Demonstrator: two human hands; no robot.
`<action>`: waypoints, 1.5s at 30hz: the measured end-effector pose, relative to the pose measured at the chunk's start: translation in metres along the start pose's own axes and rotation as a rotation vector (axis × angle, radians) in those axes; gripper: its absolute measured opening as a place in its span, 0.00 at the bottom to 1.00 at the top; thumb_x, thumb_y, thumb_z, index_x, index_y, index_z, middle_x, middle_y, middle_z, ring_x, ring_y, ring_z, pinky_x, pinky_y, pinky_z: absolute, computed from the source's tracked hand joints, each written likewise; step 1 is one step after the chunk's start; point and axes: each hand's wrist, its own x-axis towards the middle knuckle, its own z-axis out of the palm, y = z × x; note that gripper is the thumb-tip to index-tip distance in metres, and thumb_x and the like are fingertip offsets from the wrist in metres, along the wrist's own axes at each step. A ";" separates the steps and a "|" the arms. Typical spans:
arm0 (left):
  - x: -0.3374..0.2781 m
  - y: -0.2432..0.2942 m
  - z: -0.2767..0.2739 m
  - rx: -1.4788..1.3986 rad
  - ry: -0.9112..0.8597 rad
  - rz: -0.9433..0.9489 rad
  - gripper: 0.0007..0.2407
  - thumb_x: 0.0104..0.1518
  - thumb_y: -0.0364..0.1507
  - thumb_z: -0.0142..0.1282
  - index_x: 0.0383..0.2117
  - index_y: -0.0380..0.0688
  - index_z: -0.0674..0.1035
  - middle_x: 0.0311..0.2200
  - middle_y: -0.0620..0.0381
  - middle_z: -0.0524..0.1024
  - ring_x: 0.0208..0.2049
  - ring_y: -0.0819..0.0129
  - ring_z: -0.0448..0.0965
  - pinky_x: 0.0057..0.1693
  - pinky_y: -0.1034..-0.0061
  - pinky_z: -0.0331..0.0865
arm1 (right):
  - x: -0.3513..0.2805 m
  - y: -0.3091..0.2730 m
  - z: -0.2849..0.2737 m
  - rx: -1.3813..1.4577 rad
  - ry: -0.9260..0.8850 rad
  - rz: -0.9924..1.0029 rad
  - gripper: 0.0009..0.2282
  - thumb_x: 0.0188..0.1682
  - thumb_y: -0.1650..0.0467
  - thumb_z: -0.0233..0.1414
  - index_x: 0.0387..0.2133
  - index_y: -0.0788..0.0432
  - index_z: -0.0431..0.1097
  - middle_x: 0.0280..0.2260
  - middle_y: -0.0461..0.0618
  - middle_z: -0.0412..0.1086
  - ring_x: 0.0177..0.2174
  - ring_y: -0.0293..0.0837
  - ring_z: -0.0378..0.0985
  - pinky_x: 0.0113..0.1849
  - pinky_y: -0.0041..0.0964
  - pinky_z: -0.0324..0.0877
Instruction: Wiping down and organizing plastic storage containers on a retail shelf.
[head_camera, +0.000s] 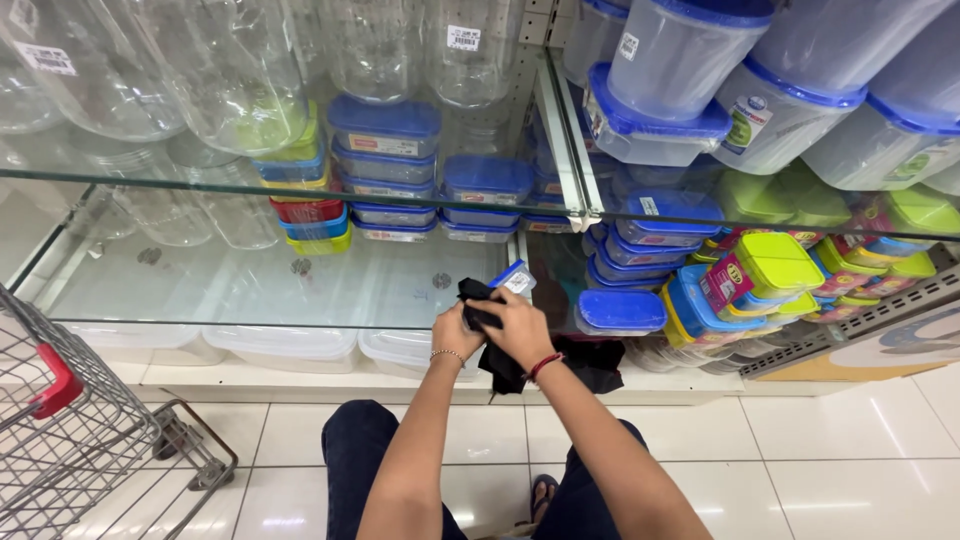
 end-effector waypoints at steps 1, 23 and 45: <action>-0.001 0.008 -0.007 0.004 -0.001 -0.003 0.20 0.41 0.36 0.71 0.41 0.46 0.82 0.38 0.44 0.83 0.43 0.47 0.83 0.50 0.62 0.77 | 0.003 0.007 -0.001 0.004 -0.002 0.001 0.16 0.41 0.67 0.61 0.44 0.37 0.79 0.39 0.43 0.73 0.38 0.49 0.79 0.37 0.42 0.75; -0.007 0.031 -0.027 -0.155 -0.051 0.006 0.26 0.35 0.31 0.76 0.46 0.47 0.80 0.42 0.50 0.83 0.45 0.56 0.84 0.52 0.69 0.76 | 0.016 0.183 0.061 0.021 -0.131 0.803 0.24 0.54 0.50 0.47 0.56 0.48 0.71 0.51 0.64 0.72 0.52 0.65 0.72 0.52 0.53 0.68; 0.012 0.070 -0.027 -0.342 0.088 0.170 0.36 0.34 0.33 0.76 0.52 0.43 0.67 0.43 0.42 0.79 0.46 0.46 0.81 0.50 0.61 0.75 | 0.011 0.052 -0.024 0.522 0.251 0.307 0.20 0.41 0.63 0.66 0.44 0.61 0.78 0.40 0.53 0.76 0.41 0.45 0.79 0.46 0.36 0.71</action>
